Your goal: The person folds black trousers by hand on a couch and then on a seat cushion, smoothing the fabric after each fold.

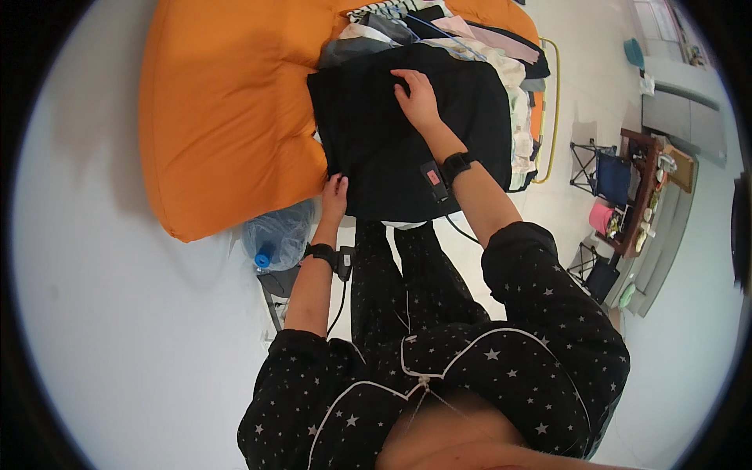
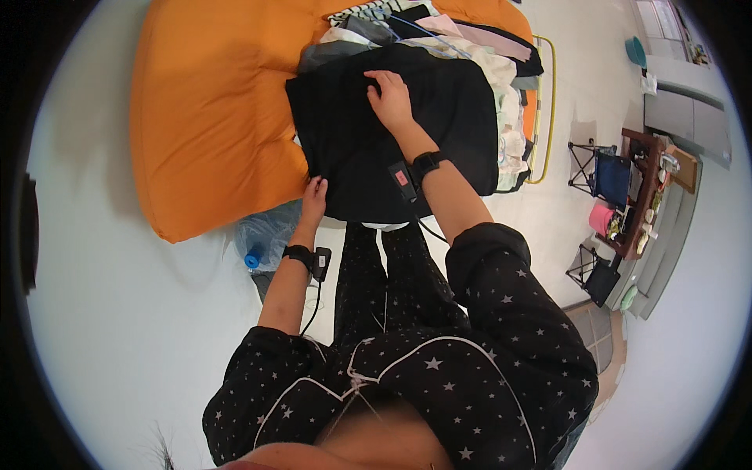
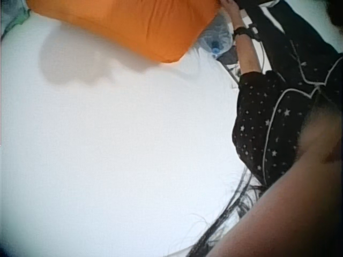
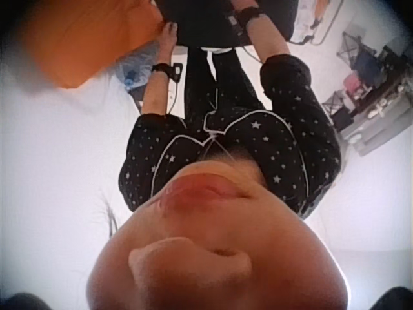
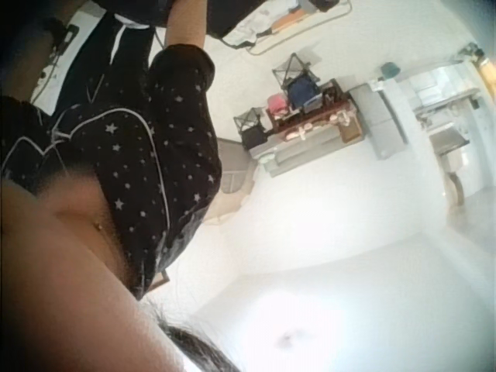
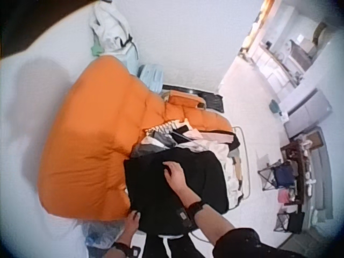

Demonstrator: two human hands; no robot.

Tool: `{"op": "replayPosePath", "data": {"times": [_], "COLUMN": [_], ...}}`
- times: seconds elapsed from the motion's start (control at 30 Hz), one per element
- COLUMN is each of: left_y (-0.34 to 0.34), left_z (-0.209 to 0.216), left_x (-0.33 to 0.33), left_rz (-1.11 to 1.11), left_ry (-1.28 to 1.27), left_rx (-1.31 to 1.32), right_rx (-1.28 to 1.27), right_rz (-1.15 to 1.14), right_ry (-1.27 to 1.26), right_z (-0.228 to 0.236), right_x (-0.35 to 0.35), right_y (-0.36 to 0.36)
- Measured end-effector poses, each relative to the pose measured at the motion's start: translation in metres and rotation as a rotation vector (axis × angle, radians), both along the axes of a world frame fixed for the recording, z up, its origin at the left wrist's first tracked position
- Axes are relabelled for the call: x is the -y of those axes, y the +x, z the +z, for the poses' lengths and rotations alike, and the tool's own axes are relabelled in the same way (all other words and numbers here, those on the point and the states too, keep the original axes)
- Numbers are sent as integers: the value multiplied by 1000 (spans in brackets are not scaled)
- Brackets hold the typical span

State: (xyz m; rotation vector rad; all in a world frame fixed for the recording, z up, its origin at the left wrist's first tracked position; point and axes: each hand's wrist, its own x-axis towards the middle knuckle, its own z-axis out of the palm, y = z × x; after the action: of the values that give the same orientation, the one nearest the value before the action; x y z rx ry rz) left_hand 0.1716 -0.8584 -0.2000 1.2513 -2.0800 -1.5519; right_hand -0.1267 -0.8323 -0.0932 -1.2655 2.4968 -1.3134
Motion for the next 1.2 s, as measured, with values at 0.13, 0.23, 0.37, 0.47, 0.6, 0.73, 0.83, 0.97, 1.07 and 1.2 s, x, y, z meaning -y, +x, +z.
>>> {"op": "replayPosePath", "data": {"times": [0.13, 0.23, 0.37, 0.47, 0.6, 0.73, 0.83, 0.97, 1.07, 1.2], "left_y": [-9, -12, -35, -37, -28, -9, 2, -22, -30, -5], "left_z": [20, 30, 67, 78, 64, 43, 28, 45, 58, 53], "left_x": [-11, -7, -12, -17, -25, -28, -32, -20, -5, 10], "left_rz": [-54, -23, 105, 239, 58, -73, -166, -313, -409, -534], "left_ry": [-310, -230, -79, 139, 170, 352, 416, 532, 665, 644], "left_rx": [91, 36, 91, 68, 137, 436, 564, 786, 819, 637], "right_rx": [-85, 70, 436, 795, 212, -145, -169, -98, -217, -76], "right_rz": [-48, 159, 74, 65, 227, 169, 224, 301, 431, 359], "right_ry": [313, 738, 206, -95, 119, 220, 239, 435, 531, 44], "right_z": [-23, -3, -23, -11, -10, -8, -7, -14, -14, -5], "right_x": [4, 16, -12, -20, -10, 19, 48, 64, 71, 84], "right_y": [10, 10, -24, -40, -43, -33, -28, -22, -36, -43]}}
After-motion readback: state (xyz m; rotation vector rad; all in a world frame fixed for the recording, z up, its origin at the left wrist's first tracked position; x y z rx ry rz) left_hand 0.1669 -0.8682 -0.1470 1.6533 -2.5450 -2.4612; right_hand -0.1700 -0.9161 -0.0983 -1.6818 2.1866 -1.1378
